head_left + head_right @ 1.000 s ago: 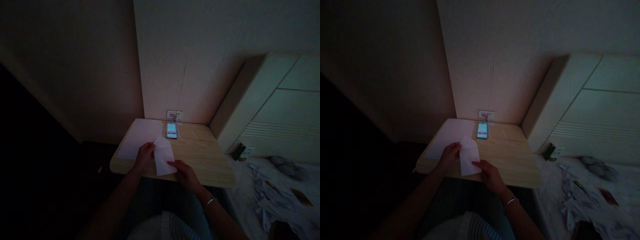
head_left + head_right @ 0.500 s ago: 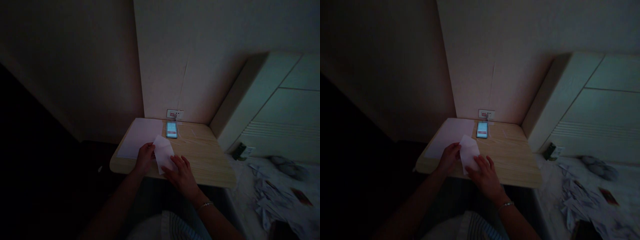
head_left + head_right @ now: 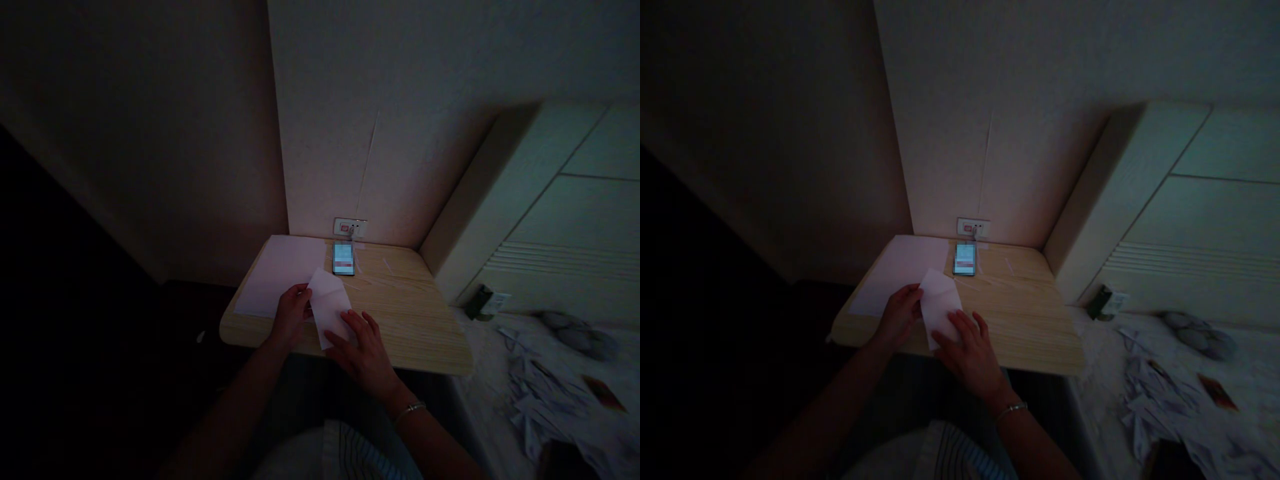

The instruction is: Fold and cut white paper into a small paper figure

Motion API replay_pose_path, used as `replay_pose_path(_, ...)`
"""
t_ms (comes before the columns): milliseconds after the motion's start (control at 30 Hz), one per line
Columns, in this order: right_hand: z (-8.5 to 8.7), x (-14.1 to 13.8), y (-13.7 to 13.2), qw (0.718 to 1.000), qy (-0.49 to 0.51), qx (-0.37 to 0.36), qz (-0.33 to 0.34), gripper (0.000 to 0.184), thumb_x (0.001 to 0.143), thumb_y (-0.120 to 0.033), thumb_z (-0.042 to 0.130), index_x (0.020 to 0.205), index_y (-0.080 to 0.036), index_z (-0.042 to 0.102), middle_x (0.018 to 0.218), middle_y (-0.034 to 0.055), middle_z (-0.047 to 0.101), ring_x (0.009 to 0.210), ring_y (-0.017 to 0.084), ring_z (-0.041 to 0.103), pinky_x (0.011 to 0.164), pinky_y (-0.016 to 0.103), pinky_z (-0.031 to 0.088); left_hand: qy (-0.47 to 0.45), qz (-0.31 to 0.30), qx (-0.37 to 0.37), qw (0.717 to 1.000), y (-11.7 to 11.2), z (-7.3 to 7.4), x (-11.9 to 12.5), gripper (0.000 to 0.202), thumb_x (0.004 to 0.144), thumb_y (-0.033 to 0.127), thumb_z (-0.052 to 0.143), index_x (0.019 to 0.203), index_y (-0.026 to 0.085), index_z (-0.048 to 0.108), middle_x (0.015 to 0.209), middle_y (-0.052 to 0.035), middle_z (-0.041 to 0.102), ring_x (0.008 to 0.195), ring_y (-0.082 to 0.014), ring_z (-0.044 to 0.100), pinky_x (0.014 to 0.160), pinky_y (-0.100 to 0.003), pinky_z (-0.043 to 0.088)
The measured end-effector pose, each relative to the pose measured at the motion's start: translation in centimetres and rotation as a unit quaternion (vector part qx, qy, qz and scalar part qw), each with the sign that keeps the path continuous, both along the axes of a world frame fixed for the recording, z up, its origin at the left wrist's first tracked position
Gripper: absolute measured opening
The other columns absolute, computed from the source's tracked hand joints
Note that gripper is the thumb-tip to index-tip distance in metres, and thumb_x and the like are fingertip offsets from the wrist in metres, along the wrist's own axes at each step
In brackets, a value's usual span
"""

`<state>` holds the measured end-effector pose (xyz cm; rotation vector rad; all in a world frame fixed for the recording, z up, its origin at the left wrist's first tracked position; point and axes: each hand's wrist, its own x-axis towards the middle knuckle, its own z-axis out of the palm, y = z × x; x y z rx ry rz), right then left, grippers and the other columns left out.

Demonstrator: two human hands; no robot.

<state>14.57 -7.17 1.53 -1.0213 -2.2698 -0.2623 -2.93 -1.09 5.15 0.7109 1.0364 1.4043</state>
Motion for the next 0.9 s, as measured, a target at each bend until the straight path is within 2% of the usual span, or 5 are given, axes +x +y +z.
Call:
replay_pose_path(133,-0.1,0.0,0.1,0.999,-0.039,0.000,0.000,0.041,0.084,-0.032,0.059,0.124,-0.033,0.052,0.133,0.0101,0.045,0.128,0.028,0.035,0.105,0.056,0.022,-0.002,-0.003,-0.004,1.000,-0.1,0.2,0.1,0.029,0.061,0.031,0.069,0.083,0.015,0.058,0.071,-0.0007,0.063,0.060,-0.0130,0.060,0.054,-0.024,0.045)
replay_pose_path(267,-0.1,0.1,0.2,0.999,-0.041,0.011,-0.004,0.045,0.084,-0.021,0.058,0.126,-0.034,0.050,0.134,0.0092,0.045,0.128,0.028,0.034,0.105,0.058,0.019,-0.012,-0.005,-0.022,1.000,-0.1,0.4,0.2,0.030,0.060,0.030,0.069,0.083,0.015,0.058,0.070,-0.0010,0.064,0.058,-0.0134,0.060,0.052,-0.025,0.044)
replay_pose_path(500,0.4,0.0,0.0,0.993,0.121,-0.001,-0.008,0.023,0.081,-0.020,0.059,0.102,-0.030,0.065,0.134,0.0070,0.041,0.123,0.028,0.039,0.101,0.052,0.032,-0.045,0.007,-0.016,0.999,-0.3,0.3,0.4,0.025,0.063,0.027,0.065,0.082,0.017,0.054,0.071,0.0004,0.064,0.060,-0.0128,0.061,0.056,-0.024,0.046)
replay_pose_path(600,0.5,-0.3,0.1,0.969,0.235,-0.060,-0.040,0.011,0.083,-0.023,0.058,0.088,-0.023,0.067,0.132,0.0098,0.039,0.122,0.027,0.041,0.098,0.046,0.038,-0.065,0.015,-0.014,0.998,-0.6,0.3,0.6,0.026,0.063,0.028,0.066,0.083,0.017,0.052,0.072,0.0003,0.064,0.060,-0.0126,0.062,0.055,-0.024,0.046)
replay_pose_path(900,1.2,-0.5,1.3,0.854,0.463,-0.224,-0.073,0.013,0.078,-0.031,0.063,0.075,-0.019,0.062,0.120,0.0104,0.049,0.109,0.024,0.051,0.094,0.041,0.041,-0.055,0.036,-0.007,0.998,-1.6,0.4,1.5,0.029,0.066,0.030,0.063,0.089,0.019,0.050,0.073,0.0011,0.064,0.062,-0.0141,0.062,0.057,-0.026,0.047)
